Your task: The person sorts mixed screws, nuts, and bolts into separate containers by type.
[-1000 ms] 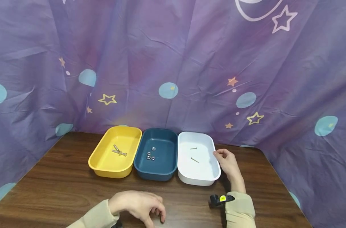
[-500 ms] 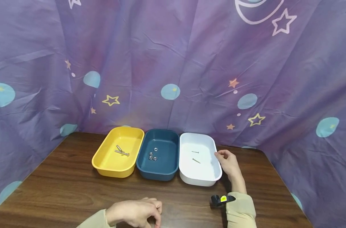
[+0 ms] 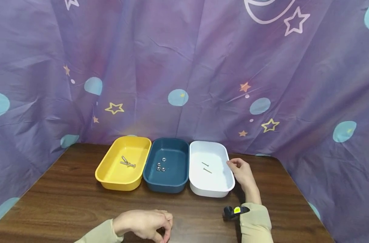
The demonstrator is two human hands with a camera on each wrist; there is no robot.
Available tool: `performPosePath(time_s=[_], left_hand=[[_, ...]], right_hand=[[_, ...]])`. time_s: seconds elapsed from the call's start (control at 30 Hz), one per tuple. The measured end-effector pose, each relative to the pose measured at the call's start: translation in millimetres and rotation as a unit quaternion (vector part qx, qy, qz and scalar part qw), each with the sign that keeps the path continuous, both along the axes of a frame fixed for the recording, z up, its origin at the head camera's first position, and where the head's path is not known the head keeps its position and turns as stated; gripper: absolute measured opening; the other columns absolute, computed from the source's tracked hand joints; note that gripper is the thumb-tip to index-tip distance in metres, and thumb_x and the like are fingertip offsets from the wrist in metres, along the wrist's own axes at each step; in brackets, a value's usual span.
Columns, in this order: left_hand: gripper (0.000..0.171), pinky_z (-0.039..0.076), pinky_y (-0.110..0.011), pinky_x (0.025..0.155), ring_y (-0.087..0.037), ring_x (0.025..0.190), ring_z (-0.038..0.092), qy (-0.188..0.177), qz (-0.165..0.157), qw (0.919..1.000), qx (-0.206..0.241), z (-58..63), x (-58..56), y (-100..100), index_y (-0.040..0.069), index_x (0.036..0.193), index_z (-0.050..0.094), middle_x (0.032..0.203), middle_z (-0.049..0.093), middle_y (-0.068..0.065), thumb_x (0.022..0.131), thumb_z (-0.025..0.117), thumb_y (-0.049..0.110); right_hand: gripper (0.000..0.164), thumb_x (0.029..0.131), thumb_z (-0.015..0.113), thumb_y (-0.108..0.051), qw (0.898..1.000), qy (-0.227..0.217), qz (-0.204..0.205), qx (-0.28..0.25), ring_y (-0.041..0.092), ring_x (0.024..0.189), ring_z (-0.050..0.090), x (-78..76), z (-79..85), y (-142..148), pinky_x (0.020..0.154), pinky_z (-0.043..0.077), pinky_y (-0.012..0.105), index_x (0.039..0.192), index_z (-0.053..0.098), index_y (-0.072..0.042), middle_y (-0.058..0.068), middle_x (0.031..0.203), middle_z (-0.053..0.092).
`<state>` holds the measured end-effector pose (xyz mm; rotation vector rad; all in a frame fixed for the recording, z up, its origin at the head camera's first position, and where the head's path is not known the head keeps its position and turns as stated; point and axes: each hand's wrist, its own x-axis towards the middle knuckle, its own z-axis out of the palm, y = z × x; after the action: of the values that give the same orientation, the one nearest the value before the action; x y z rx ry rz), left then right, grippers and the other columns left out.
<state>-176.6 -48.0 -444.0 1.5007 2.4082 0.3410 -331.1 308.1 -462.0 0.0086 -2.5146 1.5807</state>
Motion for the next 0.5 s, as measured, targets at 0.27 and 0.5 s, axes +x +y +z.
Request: performPosePath(time_s=[0.27,0.5], left_hand=[[0.009,0.036,-0.011,0.078,0.007,0.084,0.046,-0.007,0.003,0.9993,0.038,15.6,-18.3,7.3,0.026,0.077,0.069,0.086,0.050,0.019,0.082,0.077,0.027],[0.010,0.036,-0.010,0.073,0.002,0.080,0.048,-0.008,0.009,0.9981,0.061,30.6,-36.6,17.8,0.024,0.077,0.068,0.085,0.051,0.016,0.083,0.076,0.025]], right_hand=[[0.034,0.098,0.061,-0.021,1.000,-0.014,0.001,-0.004,0.010,0.075,0.055,1.4,0.6,1.0,0.065,0.048,0.025,0.112,0.057,0.009,0.005,0.087,0.060],[0.032,0.098,0.061,-0.020,1.000,-0.007,-0.001,-0.002,0.010,0.074,0.055,-1.4,0.8,3.1,0.065,0.048,0.025,0.112,0.058,0.009,0.004,0.086,0.060]])
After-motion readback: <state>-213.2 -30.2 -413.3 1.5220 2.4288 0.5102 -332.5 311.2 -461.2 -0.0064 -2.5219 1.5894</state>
